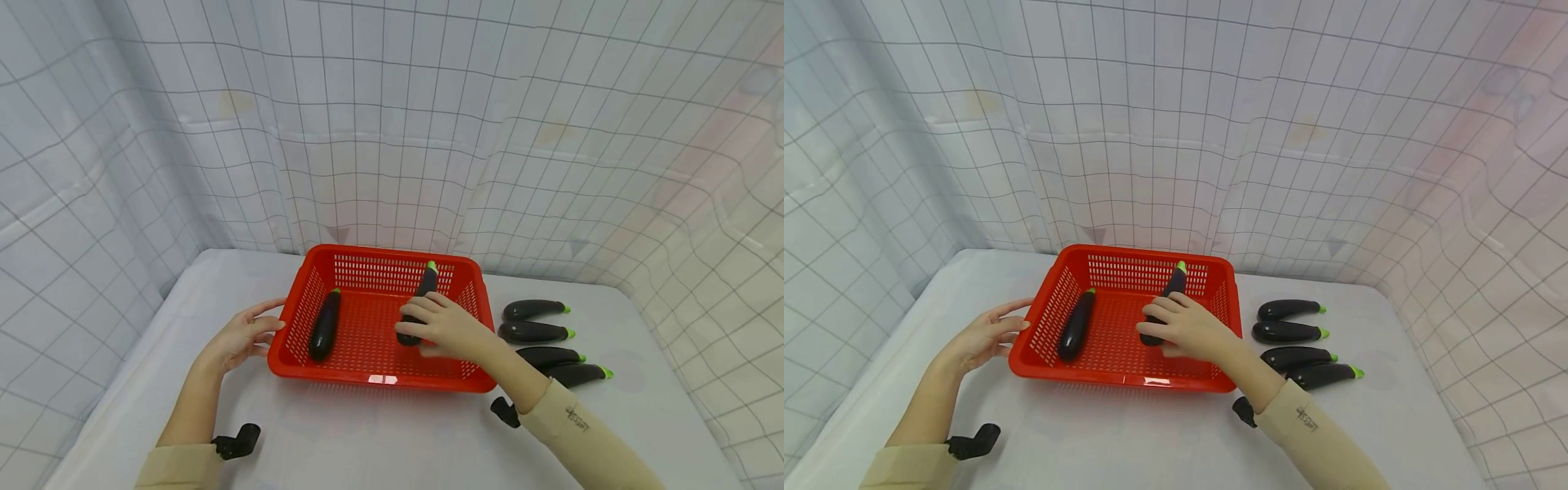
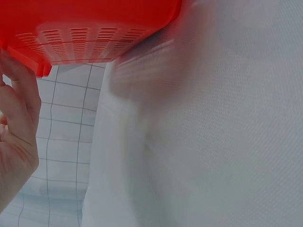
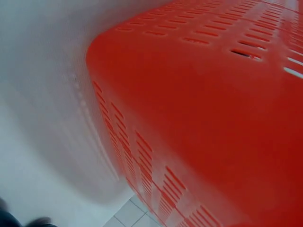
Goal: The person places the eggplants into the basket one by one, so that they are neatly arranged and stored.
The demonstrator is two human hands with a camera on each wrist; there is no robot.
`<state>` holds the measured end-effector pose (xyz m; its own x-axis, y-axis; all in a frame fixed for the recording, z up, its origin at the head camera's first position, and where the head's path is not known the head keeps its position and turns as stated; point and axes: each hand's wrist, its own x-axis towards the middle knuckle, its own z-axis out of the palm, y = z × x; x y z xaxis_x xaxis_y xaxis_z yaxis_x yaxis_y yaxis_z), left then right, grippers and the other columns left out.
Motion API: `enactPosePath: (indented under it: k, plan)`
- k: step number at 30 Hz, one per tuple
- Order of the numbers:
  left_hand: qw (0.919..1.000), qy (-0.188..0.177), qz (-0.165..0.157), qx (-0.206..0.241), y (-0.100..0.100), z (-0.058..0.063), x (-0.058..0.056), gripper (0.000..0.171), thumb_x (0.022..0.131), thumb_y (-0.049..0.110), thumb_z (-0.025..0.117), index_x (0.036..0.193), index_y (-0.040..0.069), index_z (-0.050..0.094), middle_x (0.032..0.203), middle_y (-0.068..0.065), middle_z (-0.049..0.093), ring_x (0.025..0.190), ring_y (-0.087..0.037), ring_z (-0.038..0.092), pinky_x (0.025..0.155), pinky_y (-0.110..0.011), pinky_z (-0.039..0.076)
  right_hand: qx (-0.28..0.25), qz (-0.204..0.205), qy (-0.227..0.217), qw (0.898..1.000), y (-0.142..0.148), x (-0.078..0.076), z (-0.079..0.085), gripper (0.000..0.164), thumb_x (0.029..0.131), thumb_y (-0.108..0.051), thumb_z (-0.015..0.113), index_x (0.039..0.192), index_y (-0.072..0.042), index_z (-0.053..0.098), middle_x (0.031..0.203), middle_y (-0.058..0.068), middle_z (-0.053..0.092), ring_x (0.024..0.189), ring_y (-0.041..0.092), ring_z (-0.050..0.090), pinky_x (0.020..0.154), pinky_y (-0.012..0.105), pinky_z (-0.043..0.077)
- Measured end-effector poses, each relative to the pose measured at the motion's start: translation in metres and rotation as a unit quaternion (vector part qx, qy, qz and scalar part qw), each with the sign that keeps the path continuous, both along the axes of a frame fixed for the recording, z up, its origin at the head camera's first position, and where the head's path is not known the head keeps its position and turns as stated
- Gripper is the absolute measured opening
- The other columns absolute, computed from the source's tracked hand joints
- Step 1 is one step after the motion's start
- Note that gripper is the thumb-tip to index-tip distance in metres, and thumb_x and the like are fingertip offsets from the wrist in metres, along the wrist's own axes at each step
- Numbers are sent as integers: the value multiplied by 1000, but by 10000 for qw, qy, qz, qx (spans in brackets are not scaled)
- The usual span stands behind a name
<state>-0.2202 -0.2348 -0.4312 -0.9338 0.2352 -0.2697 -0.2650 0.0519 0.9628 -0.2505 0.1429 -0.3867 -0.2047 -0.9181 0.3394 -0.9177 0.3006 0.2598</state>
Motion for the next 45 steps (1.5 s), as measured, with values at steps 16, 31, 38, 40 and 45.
enactPosePath:
  k: [16, 31, 38, 40, 45]
  plan:
    - [10000, 9, -2, 18, 1, 0, -1, 60, 91, 21, 55, 143, 9, 26, 94, 6, 66, 73, -17, 64, 68, -37, 55, 757, 264, 80, 9967, -30, 0, -6, 41, 78, -30, 71, 115, -23, 54, 117, 2, 55, 112, 17, 47, 98, 34, 38]
    - [10000, 19, -2, 69, 2, 1, 0, 59, 92, 20, 54, 143, 9, 26, 94, 6, 66, 72, -16, 64, 67, -36, 55, 1421, 411, -48, 9890, -58, -5, -22, 39, 84, -39, 63, 119, -26, 52, 121, -2, 52, 115, 15, 44, 100, 31, 33]
    - [10000, 67, 5, 45, 1, 1, 0, 59, 92, 20, 54, 142, 8, 26, 93, 7, 66, 72, -16, 65, 68, -36, 55, 1679, 363, -326, 9846, -70, -3, -22, 42, 84, -36, 63, 123, -26, 51, 126, -1, 51, 118, 16, 41, 103, 32, 32]
    - [10000, 40, 20, 63, 2, 1, 0, 58, 92, 20, 54, 142, 9, 27, 93, 6, 66, 72, -16, 65, 68, -36, 55, 1733, 371, -316, 9837, -74, -2, -22, 41, 85, -35, 62, 124, -27, 50, 126, -2, 50, 119, 16, 41, 103, 31, 31]
    - [9999, 31, -38, 147, 2, 2, 0, 59, 92, 19, 54, 143, 8, 25, 94, 6, 66, 72, -16, 64, 68, -36, 55, 1833, 315, -376, 9818, -85, 0, -23, 40, 87, -33, 60, 126, -28, 49, 128, -4, 48, 121, 15, 39, 104, 30, 29]
